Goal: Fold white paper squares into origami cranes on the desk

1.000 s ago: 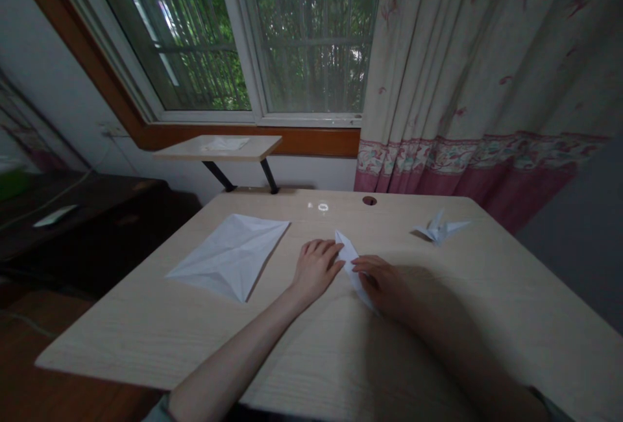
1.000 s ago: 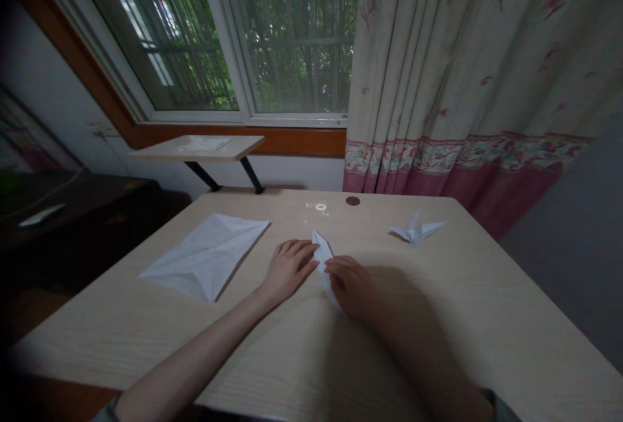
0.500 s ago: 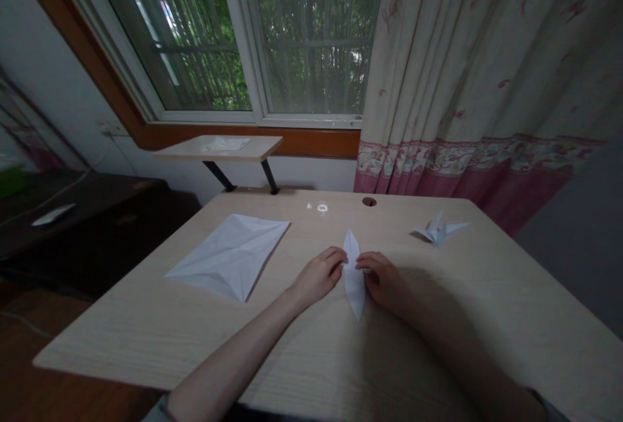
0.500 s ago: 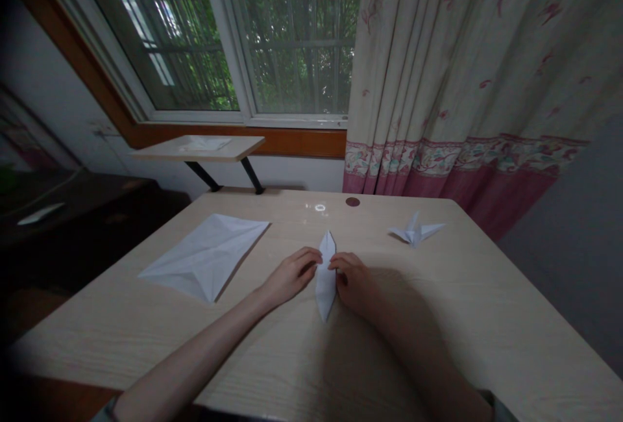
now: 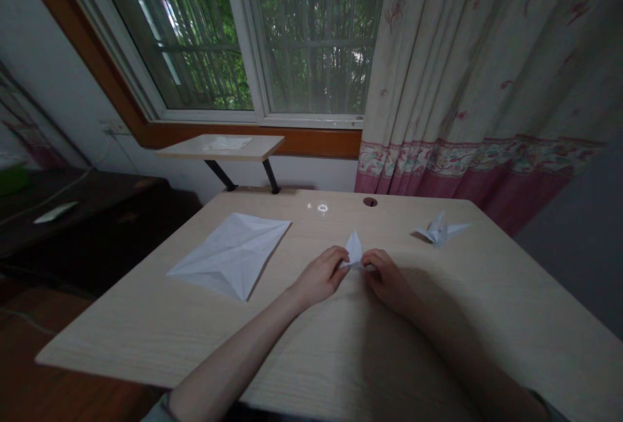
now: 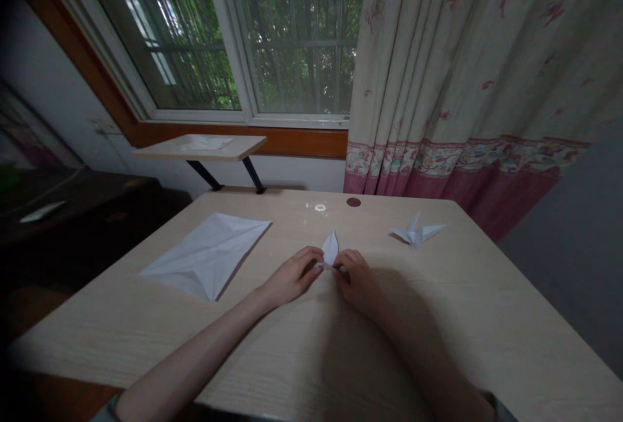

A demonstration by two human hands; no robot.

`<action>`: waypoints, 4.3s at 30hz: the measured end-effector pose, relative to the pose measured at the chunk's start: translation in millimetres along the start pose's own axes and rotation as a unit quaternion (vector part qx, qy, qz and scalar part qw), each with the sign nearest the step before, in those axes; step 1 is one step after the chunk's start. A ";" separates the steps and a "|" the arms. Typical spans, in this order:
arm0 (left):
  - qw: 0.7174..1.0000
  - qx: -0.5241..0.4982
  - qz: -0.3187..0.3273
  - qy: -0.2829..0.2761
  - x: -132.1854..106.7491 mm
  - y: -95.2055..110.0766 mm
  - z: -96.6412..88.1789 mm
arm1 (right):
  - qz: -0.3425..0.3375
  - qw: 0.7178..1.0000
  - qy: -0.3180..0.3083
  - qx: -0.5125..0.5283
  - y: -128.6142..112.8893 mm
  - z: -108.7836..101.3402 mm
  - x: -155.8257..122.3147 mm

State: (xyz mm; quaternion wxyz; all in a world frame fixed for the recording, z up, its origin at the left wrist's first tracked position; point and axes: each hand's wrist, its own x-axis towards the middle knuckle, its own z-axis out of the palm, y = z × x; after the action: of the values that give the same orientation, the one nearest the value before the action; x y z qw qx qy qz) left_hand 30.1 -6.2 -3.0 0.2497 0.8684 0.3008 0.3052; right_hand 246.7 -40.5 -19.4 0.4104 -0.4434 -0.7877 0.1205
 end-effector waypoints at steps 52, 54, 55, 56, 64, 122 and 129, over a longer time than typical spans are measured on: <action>0.969 0.241 0.044 -0.039 0.8 -4.8 1.1 | 0.020 0.993 0.035 -0.112 10.8 12.5 -5.7; 0.970 0.237 0.040 -0.031 0.9 -2.9 0.3 | 0.040 0.993 0.055 -0.094 8.2 10.8 -4.5; 0.971 0.234 0.037 -0.028 1.0 -1.8 -0.2 | 0.051 0.993 0.059 -0.089 6.7 9.8 -3.8; 0.972 0.231 0.035 -0.026 1.2 -0.7 -0.8 | 0.059 0.993 0.060 -0.086 5.0 8.7 -3.0; 0.980 0.196 0.038 0.007 0.9 8.1 -4.4 | 0.056 0.998 0.018 -0.037 -11.4 -1.1 2.2; 0.959 -0.236 -0.139 0.075 0.5 5.2 7.6 | -0.003 0.999 -0.016 -0.029 -3.5 7.9 -8.1; 0.958 -0.253 -0.119 0.067 1.0 6.6 7.1 | 0.051 0.998 -0.043 0.013 -1.1 7.7 -7.3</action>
State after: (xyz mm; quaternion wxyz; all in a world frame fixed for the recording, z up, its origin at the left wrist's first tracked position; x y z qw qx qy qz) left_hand 38.0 -11.9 -3.4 0.4754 0.7123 0.3310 0.3964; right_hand 242.1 -45.6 -27.6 0.3749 -0.4723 -0.7793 0.1707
